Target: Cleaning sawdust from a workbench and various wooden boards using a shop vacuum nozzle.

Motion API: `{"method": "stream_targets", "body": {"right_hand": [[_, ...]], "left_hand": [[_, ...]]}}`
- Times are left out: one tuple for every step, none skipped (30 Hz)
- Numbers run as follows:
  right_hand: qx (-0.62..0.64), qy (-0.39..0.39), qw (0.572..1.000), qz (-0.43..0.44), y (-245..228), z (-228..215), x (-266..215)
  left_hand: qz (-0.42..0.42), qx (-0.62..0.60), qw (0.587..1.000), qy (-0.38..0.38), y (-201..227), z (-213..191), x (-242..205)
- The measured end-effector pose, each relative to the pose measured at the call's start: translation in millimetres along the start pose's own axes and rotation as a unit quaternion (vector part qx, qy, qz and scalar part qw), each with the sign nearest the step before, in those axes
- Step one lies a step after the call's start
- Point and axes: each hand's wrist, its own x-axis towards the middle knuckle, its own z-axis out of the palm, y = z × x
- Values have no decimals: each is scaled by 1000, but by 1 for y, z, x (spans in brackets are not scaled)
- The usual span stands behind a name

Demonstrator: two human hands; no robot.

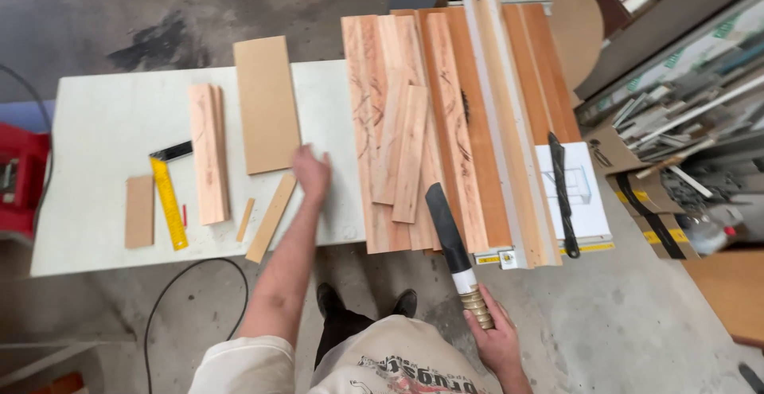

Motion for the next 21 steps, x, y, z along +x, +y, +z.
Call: {"method": "stream_targets", "body": {"right_hand": [[-2,-6,1000,-6,-4,1,1],[0,-2,1000,1,-9,3,2],[3,4,1000,12,-14,6,1],[2,0,1000,9,-21,9,2],[9,-1,1000,12,-26,12,0],[16,-2,1000,16,-30,15,-1],[15,-2,1000,16,-33,19,-1],[-3,-8,1000,19,-35,23,-1],[-20,-12,999,23,-36,25,-2],[-21,-10,999,25,-36,30,-2],[-19,-5,1000,6,-35,34,-4],[-17,0,1000,-14,-34,37,-6],[-17,4,1000,-12,-33,39,-8],[-10,-2,1000,-11,-32,39,-11],[0,-8,1000,-9,-33,41,-14],[2,-4,1000,-8,-31,42,-17],[-5,1,1000,-7,-29,43,-18],[-11,7,1000,-6,-26,44,-19],[-8,12,1000,-4,-22,44,-20],[-12,1,1000,-8,-17,44,-20],[-17,-8,1000,-10,-12,43,-21]], "left_hand": [[-6,5,1000,5,-30,-25,14],[-64,112,992,-7,-60,-50,28],[-120,217,969,-22,-90,-76,41],[-124,220,967,-21,-91,-115,54],[-209,241,943,-97,-91,-153,64],[-292,258,905,-171,-90,-189,75],[-292,258,905,-172,-113,-192,74],[-268,237,920,-162,-134,-195,72],[-241,215,934,-153,-154,-196,70],[-241,214,934,-155,-160,-197,70],[-232,172,949,-125,-163,-196,69],[-222,129,962,-95,-165,-196,68],[-220,126,962,-96,-153,-194,67],[-222,106,965,-87,-139,-192,66],[-222,86,968,-78,-125,-194,68],[-218,84,969,-78,-107,-183,68],[-180,103,974,-88,-89,-171,68],[-141,121,978,-98,-70,-159,67],[-135,119,979,-98,-48,-140,64],[-99,57,989,-97,-24,-122,60],[-62,-5,993,-97,0,-102,55]]}}
